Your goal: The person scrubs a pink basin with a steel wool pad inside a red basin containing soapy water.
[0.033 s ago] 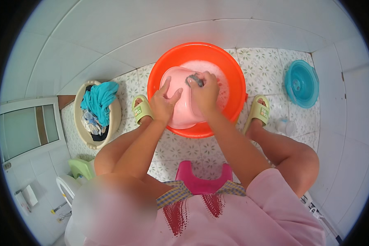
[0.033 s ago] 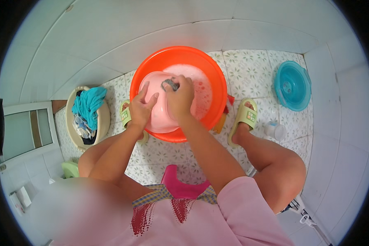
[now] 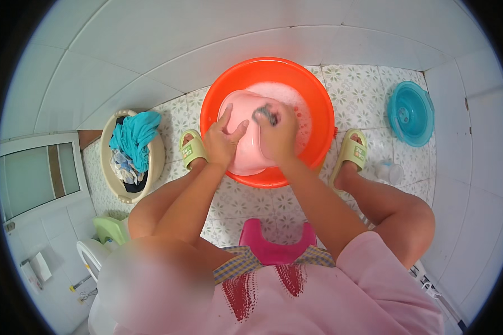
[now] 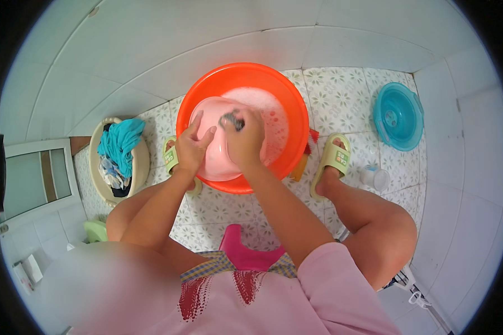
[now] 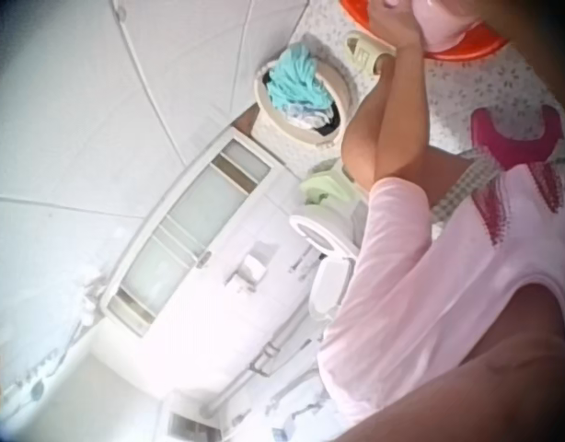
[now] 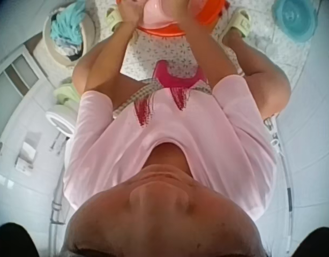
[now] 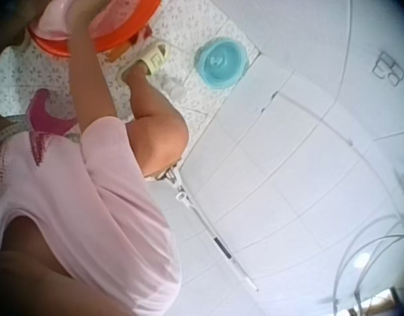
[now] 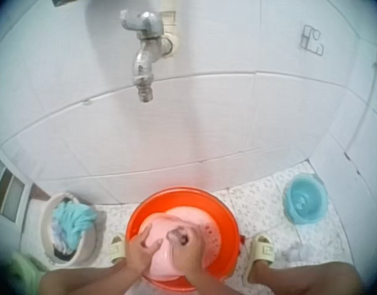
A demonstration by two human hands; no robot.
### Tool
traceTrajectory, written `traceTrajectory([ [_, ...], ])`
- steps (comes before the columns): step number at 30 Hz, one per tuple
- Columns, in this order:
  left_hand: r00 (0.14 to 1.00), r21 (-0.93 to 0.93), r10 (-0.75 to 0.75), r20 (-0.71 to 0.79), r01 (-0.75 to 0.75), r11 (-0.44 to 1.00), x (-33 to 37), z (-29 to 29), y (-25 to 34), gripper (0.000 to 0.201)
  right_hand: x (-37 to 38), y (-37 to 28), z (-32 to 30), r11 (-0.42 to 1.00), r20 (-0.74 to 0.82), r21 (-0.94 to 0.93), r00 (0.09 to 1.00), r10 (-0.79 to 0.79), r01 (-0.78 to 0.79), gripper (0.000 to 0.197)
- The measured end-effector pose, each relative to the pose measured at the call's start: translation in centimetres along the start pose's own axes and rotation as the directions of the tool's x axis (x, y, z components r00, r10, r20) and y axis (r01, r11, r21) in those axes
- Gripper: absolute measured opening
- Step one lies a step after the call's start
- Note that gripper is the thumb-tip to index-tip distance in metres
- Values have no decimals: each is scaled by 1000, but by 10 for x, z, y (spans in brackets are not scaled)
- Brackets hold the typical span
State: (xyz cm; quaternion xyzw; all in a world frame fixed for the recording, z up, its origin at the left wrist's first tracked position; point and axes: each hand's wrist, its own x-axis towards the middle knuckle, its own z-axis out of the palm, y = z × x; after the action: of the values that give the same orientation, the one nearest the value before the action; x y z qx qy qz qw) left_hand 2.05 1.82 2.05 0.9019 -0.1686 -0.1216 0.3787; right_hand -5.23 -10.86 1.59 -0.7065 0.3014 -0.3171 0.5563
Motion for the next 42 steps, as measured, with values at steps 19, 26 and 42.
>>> traceTrajectory([
  [19,996,-49,-93,15,93,994,4,-1,7,64,-61,-4,-20,983,42,-118,990,-134,139,21],
  [26,995,-42,88,-47,-90,995,6,2,-16,60,18,3,-5,968,49,29,967,249,-250,19],
  [42,825,-589,-192,532,523,616,-16,-21,9,48,-3,55,-38,914,-13,222,936,352,-340,20],
])
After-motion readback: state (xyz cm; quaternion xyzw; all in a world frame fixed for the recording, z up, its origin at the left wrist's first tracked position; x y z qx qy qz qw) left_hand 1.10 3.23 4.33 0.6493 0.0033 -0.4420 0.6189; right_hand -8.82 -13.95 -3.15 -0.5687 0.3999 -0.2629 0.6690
